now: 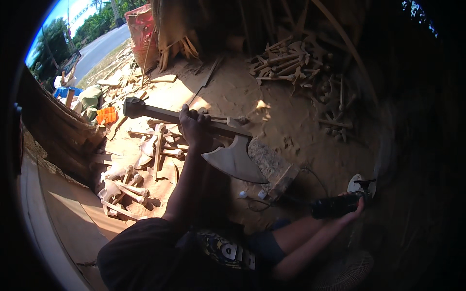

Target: The person sands a small shaped wooden piece by hand using a power sander, turning the object to reach different sides and holding it against a wooden block.

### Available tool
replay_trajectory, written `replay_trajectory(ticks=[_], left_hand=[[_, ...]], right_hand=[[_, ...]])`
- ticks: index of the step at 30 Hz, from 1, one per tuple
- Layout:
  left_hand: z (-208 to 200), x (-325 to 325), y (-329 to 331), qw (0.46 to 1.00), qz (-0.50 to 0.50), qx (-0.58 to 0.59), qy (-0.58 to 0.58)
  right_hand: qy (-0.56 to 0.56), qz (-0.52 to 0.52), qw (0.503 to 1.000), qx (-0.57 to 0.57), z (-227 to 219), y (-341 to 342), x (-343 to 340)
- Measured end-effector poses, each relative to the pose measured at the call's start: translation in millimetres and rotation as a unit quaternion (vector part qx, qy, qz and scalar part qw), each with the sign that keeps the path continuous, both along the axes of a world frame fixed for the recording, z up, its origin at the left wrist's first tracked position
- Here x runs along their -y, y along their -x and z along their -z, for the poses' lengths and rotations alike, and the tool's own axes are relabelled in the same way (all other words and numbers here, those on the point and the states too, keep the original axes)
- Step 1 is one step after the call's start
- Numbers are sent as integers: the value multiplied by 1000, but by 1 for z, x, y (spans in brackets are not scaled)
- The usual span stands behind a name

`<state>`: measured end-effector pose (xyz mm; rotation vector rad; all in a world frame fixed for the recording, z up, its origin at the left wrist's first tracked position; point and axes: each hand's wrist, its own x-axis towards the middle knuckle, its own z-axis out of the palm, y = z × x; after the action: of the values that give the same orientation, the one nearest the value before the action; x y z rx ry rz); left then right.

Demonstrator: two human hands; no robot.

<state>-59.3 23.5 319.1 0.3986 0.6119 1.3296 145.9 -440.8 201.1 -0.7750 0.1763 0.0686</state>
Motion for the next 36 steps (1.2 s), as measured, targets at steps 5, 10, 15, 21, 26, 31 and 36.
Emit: replay_trajectory(ticks=[5, 10, 15, 21, 26, 31, 36], left_hand=[[2, -24, 15, 999, -38, 26, 6], [13, -73, 30, 990, -133, 22, -45], [79, -135, 61, 895, -299, -260, -204], [149, -169, 178, 610, -3, -646, -459], [168, -216, 346, 267, 65, -845, -459], [161, -211, 502, 70, 164, -983, -45], [120, -105, 392, 526, 432, -727, -93]], right_hand=[[7, 5, 1000, -6, -5, 5, -8], [23, 48, 998, -41, -9, 7, -13], [94, 21, 995, -15, 3, 0, 1], [132, 7, 991, 15, 18, -18, 25], [165, -12, 986, 15, 8, -6, 15], [187, -24, 981, 38, -1, 19, -23], [182, -65, 969, 157, -52, 70, -74]])
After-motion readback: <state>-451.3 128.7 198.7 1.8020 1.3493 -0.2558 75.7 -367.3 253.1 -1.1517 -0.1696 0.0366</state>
